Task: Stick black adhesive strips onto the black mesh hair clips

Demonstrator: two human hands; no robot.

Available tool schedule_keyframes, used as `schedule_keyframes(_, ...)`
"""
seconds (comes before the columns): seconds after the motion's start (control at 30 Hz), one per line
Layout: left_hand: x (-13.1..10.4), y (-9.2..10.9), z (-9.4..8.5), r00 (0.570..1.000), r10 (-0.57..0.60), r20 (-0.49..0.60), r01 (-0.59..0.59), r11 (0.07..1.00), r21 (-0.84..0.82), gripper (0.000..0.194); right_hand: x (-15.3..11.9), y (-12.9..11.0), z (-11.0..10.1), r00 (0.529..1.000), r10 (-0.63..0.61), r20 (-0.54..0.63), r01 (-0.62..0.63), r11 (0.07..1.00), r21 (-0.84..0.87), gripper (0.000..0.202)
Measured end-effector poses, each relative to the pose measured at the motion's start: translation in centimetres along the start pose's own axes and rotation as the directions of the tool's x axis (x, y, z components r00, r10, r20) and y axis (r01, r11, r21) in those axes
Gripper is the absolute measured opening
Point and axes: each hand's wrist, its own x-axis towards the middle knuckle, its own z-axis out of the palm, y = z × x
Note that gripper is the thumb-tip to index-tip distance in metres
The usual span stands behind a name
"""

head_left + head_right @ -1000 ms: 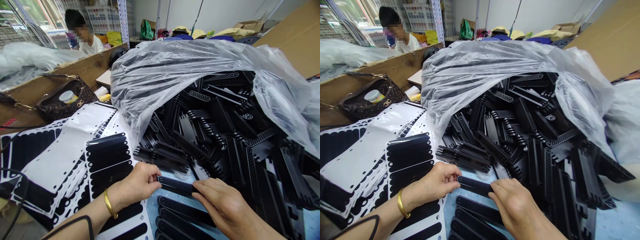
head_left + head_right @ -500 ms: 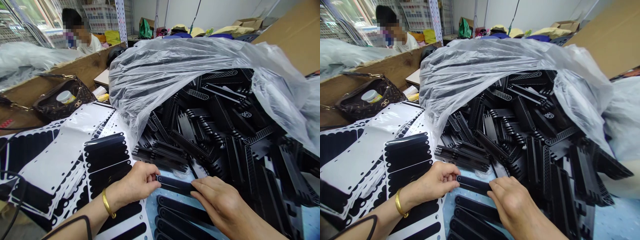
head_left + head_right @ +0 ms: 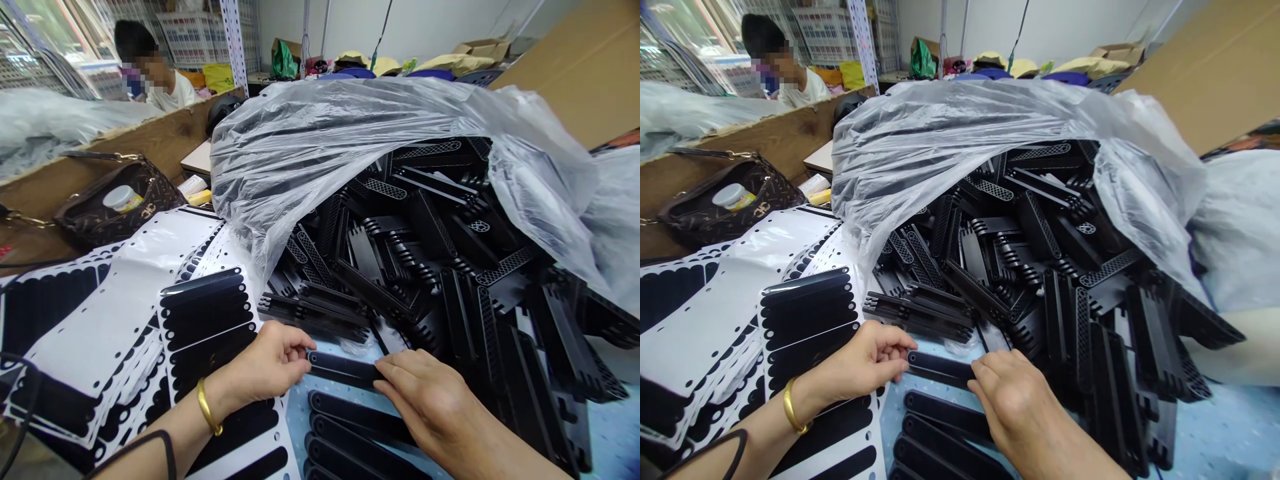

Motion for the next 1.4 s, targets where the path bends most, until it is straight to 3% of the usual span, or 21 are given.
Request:
schedule_keyframes(0.1, 0.21, -0.05, -0.02, 0.999, -0.050, -0.004, 0.050, 0.999, 0.006, 0.018, -0.06, -0.10, -0.01, 1.000, 0.019, 0.003, -0.019, 1.000, 0.009, 0.032)
schedule_keyframes(0.37, 0.54, 0.36, 0.55, 0.998, -0.038, -0.042, 0.040, 0.998, 0.054, 0.017, -0.39, -0.28, 0.20, 0.999, 0.048, 0.013, -0.048, 0.998, 0.036, 0.028)
schedule_keyframes(0.73, 0.63, 0.34, 0.37, 0.999, -0.029, -0.033, 0.032, 0.996, 0.080, 0.017, -0.31, -0.30, 0.38, 0.998, 0.029, -0.058, -0.028, 0.999, 0.027, 0.028)
schedule_keyframes(0.93, 0.49, 0.41, 0.74, 0.999, -0.047, -0.025, 0.048, 0.998, 0.045, 0.011, -0.47, -0.27, 0.36, 0.999, 0.045, -0.021, -0.045, 0.999, 0.028, 0.025)
schedule_keyframes(1.1, 0.54, 0.38, 0.47, 1.000, 0.008, -0.021, -0.007, 0.999, 0.047, 0.020, -0.39, -0.31, 0.19, 0.999, 0.048, -0.017, -0.047, 0.999, 0.026, 0.025)
schedule_keyframes(1.23, 0.55, 0.58, 0.06, 0.999, -0.037, 0.011, 0.037, 0.999, -0.003, 0.023, -0.47, -0.27, 0.12, 0.999, 0.032, -0.027, -0.031, 0.999, 0.028, 0.026)
schedule_keyframes(1.4, 0.49, 0.44, 0.19, 0.999, -0.040, 0.008, 0.040, 0.996, 0.079, 0.022, -0.67, -0.25, 0.20, 0.999, 0.039, -0.030, -0.038, 0.999, 0.025, 0.023)
